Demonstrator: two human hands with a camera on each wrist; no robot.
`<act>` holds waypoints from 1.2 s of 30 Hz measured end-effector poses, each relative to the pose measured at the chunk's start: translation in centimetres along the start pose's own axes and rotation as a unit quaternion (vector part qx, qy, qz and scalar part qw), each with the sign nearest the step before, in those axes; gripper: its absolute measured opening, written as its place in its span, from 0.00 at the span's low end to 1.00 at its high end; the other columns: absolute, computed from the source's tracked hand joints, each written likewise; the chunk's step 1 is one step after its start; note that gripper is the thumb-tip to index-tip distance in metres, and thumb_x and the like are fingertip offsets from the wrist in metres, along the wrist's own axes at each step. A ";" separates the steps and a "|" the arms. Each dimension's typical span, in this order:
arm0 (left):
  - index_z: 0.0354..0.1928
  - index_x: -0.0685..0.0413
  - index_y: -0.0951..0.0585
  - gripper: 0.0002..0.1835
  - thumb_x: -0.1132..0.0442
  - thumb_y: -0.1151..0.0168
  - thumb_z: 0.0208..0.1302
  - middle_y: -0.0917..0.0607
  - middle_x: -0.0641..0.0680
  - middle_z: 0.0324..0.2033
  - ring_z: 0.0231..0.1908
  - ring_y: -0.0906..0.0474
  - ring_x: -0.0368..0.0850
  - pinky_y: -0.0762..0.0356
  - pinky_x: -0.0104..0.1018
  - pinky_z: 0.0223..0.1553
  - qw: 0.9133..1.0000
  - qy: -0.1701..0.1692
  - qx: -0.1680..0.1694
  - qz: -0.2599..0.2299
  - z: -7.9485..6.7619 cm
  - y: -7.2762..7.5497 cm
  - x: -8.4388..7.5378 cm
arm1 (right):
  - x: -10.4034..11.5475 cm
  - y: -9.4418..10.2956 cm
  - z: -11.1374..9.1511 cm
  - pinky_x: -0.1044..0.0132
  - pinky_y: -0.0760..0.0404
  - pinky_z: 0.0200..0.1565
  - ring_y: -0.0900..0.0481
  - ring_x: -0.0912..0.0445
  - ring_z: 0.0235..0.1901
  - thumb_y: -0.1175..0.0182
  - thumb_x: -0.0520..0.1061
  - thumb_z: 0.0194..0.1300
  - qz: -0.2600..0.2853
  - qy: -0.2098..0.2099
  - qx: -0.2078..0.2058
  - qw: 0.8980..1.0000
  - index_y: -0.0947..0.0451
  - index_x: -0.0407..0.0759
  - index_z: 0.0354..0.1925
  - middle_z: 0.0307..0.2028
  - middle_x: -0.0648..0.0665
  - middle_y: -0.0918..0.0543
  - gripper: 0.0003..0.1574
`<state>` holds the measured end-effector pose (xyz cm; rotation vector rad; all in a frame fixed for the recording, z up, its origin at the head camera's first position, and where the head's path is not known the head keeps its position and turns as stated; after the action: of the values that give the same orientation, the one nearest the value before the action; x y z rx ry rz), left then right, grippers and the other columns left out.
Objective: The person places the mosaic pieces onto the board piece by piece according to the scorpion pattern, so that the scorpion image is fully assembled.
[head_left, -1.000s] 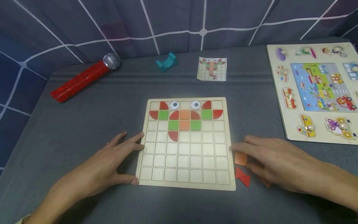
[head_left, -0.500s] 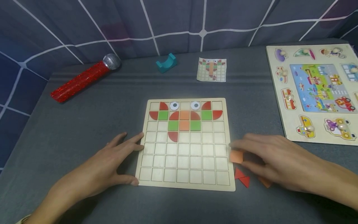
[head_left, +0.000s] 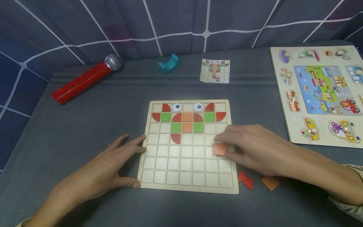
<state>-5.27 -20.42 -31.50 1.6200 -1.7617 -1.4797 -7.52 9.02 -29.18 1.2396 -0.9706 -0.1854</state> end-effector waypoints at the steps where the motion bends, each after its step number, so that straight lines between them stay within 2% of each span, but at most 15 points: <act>1: 0.65 0.35 0.29 0.46 0.35 0.25 0.41 0.42 0.46 0.74 0.69 0.50 0.74 0.38 0.77 0.52 1.000 -0.001 0.000 0.000 0.0 0.0 0.0 | 0.2 -0.1 0.5 0.65 0.23 0.34 0.26 0.66 0.31 0.29 0.42 0.59 0.000 0.004 0.001 1.000 0.17 0.55 0.45 0.37 0.61 0.21 0.16; 7: 0.65 0.36 0.29 0.45 0.35 0.25 0.43 0.42 0.46 0.75 0.70 0.50 0.74 0.37 0.76 0.52 1.000 -0.007 -0.002 0.002 -0.1 0.0 -0.1 | 1.2 -0.5 3.6 0.63 0.23 0.36 0.26 0.62 0.32 0.33 0.38 0.61 0.004 0.035 0.003 0.999 0.17 0.51 0.40 0.34 0.57 0.21 0.10; 14: 0.65 0.36 0.28 0.45 0.37 0.24 0.42 0.41 0.45 0.74 0.70 0.52 0.72 0.39 0.75 0.55 1.000 -0.006 -0.012 0.006 -0.2 0.1 -0.3 | 2.4 -0.8 5.8 0.67 0.30 0.27 0.34 0.62 0.25 0.37 0.36 0.62 0.001 0.074 -0.005 0.997 0.23 0.51 0.31 0.24 0.58 0.31 0.09; 19: 0.64 0.36 0.27 0.44 0.37 0.23 0.41 0.41 0.45 0.74 0.70 0.51 0.72 0.40 0.76 0.56 1.000 -0.004 -0.013 0.007 -0.2 0.1 -0.3 | 2.9 -1.2 6.6 0.68 0.32 0.26 0.35 0.61 0.26 0.39 0.33 0.61 -0.004 0.091 -0.003 0.996 0.24 0.49 0.28 0.23 0.57 0.32 0.12; 22: 0.63 0.37 0.27 0.45 0.38 0.22 0.39 0.41 0.46 0.74 0.70 0.51 0.72 0.42 0.78 0.55 1.000 0.000 -0.012 0.011 -0.1 0.1 -0.3 | 3.2 -1.3 7.0 0.67 0.31 0.28 0.33 0.59 0.27 0.38 0.32 0.60 -0.009 0.098 -0.003 0.995 0.22 0.47 0.30 0.24 0.55 0.30 0.10; 28: 0.62 0.38 0.25 0.45 0.39 0.20 0.37 0.41 0.46 0.74 0.70 0.50 0.71 0.43 0.78 0.55 1.000 0.002 -0.012 0.021 0.1 0.0 -0.4 | 3.5 -1.6 7.5 0.67 0.29 0.32 0.30 0.59 0.29 0.36 0.33 0.59 -0.018 0.091 0.007 0.996 0.18 0.46 0.35 0.27 0.55 0.27 0.09; 36: 0.62 0.38 0.25 0.44 0.38 0.21 0.38 0.41 0.46 0.74 0.70 0.50 0.70 0.41 0.77 0.55 1.000 -0.008 -0.019 0.022 0.0 0.0 -0.5 | 3.6 -1.8 7.7 0.68 0.30 0.28 0.31 0.59 0.28 0.35 0.34 0.61 -0.020 0.092 0.009 0.995 0.19 0.46 0.35 0.27 0.54 0.27 0.07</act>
<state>-5.14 -20.01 -31.27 1.5457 -1.7559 -1.5007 -10.10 0.69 -28.86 1.2693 -0.7889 -0.0922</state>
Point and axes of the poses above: each hand's wrist, its own z-axis towards the middle knuckle, its own y-axis out of the back of the hand, x = y × z, the point moved 7 cm from there along z, towards the middle knuckle
